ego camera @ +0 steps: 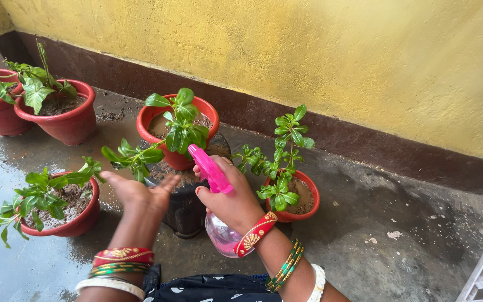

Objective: The person uses a spray bottle to apply water to the leaves of potted plants, using one hand to support the leaves while the other hand operates the sprayer.

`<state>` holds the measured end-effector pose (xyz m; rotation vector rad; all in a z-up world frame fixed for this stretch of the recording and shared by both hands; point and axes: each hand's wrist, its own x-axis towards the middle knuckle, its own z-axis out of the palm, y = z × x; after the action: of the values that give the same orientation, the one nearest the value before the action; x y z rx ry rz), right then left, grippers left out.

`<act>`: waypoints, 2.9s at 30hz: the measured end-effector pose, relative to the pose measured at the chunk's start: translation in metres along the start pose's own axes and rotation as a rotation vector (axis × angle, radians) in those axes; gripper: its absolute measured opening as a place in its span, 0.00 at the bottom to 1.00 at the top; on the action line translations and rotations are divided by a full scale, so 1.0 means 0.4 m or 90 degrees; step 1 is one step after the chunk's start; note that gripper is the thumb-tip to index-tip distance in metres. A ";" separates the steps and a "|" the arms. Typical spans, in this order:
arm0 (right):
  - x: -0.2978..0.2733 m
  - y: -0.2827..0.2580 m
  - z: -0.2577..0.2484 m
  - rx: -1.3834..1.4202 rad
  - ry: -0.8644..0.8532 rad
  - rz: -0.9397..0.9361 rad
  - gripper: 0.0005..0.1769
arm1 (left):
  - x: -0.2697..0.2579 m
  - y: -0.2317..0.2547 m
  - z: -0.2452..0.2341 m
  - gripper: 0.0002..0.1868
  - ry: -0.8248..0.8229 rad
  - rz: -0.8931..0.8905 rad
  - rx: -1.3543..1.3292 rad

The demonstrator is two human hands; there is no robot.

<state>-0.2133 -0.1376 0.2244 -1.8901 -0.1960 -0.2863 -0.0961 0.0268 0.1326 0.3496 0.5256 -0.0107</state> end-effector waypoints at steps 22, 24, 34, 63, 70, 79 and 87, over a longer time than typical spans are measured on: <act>-0.011 0.028 -0.033 -0.087 -0.019 -0.091 0.18 | 0.054 -0.060 0.043 0.13 -0.218 0.014 0.222; -0.013 0.024 -0.031 -0.047 -0.026 -0.122 0.26 | 0.057 -0.060 0.036 0.11 -0.209 0.021 0.230; -0.008 0.034 -0.035 -0.145 0.009 -0.112 0.20 | 0.023 -0.055 0.051 0.16 -0.163 0.033 0.343; 0.005 -0.005 0.026 -0.043 -0.003 -0.162 0.25 | 0.081 0.050 -0.004 0.42 0.085 0.050 0.204; 0.005 -0.005 0.030 -0.071 -0.021 -0.171 0.23 | 0.011 0.066 0.026 0.43 -0.049 0.007 0.206; 0.001 -0.010 0.032 -0.079 -0.047 -0.145 0.14 | -0.009 0.045 0.048 0.35 -0.124 0.017 0.216; -0.005 -0.016 0.034 -0.054 -0.059 -0.153 0.27 | 0.026 0.030 0.035 0.28 -0.208 0.029 0.199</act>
<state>-0.2156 -0.1225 0.2254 -1.9676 -0.4821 -0.3749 -0.0789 0.0343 0.1426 0.6527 0.1902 -0.1050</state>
